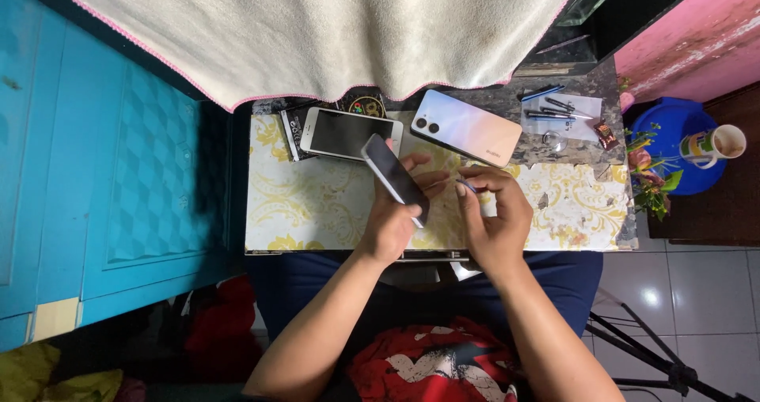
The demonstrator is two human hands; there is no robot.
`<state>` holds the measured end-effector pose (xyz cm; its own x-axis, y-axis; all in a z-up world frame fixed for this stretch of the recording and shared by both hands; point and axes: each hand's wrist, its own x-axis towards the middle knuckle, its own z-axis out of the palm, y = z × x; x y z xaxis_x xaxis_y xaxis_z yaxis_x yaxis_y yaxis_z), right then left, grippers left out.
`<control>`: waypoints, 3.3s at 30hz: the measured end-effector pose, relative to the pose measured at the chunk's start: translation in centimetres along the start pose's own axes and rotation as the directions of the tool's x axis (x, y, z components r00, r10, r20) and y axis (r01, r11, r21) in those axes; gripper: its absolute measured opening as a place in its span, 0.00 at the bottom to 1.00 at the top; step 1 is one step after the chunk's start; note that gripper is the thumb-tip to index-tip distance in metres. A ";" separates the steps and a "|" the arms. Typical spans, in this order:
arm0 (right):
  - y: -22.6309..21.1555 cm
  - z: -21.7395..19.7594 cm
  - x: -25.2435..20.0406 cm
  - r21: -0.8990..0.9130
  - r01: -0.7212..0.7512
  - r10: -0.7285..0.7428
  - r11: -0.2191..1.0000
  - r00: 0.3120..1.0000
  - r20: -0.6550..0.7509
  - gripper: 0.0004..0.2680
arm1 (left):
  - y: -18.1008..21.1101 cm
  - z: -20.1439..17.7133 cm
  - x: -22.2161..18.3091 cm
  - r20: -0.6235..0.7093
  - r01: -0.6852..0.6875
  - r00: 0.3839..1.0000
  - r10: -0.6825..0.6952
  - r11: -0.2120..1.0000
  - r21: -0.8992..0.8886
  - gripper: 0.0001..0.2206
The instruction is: Using a plastic prying tool to carefully remove the back cover of a smartphone at an electronics repair bench.
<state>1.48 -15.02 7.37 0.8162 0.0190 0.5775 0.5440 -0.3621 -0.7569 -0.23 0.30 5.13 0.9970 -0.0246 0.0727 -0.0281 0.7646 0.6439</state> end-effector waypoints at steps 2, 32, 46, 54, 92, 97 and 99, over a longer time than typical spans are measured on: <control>1.6 -0.4 -1.2 -0.110 -0.017 0.023 0.994 0.999 0.049 0.04 | 0.4 -0.1 0.1 0.004 0.027 1.000 -0.027 0.999 -0.035 0.32; 0.0 -2.5 -0.8 0.302 -0.582 0.573 0.755 0.809 0.129 0.06 | 2.0 -2.9 -0.6 -0.193 0.206 0.964 -0.185 0.974 0.091 0.32; 7.7 -11.4 8.0 -0.572 -0.123 0.205 0.811 0.976 0.080 0.03 | 1.9 -0.6 1.0 -0.121 0.159 0.987 -0.103 0.695 0.701 0.45; 14.2 -15.7 10.9 -0.860 0.214 0.195 0.463 0.922 0.335 0.06 | 2.0 -1.5 0.5 -0.127 0.144 0.989 -0.074 0.665 0.733 0.46; -2.1 -5.3 5.1 -0.236 0.040 0.115 0.971 0.788 0.605 0.04 | 7.9 5.8 -0.1 0.215 -0.223 0.877 -0.430 0.033 0.974 0.32; -2.5 -4.9 5.7 -0.030 -0.076 0.080 0.997 0.829 0.553 0.02 | 8.0 6.3 -0.1 0.324 -0.294 0.888 -0.327 0.140 0.946 0.31; -1.3 -4.2 4.8 0.187 -0.238 0.135 0.953 0.887 0.441 0.02 | 7.6 6.3 -0.1 0.392 -0.350 0.896 -0.210 0.211 0.913 0.32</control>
<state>3.84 -18.39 12.38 0.8833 0.3792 0.2756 0.3610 -0.1750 -0.9160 -0.96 2.05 14.82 0.8710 -0.4348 0.2286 -0.4199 -0.4174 0.8059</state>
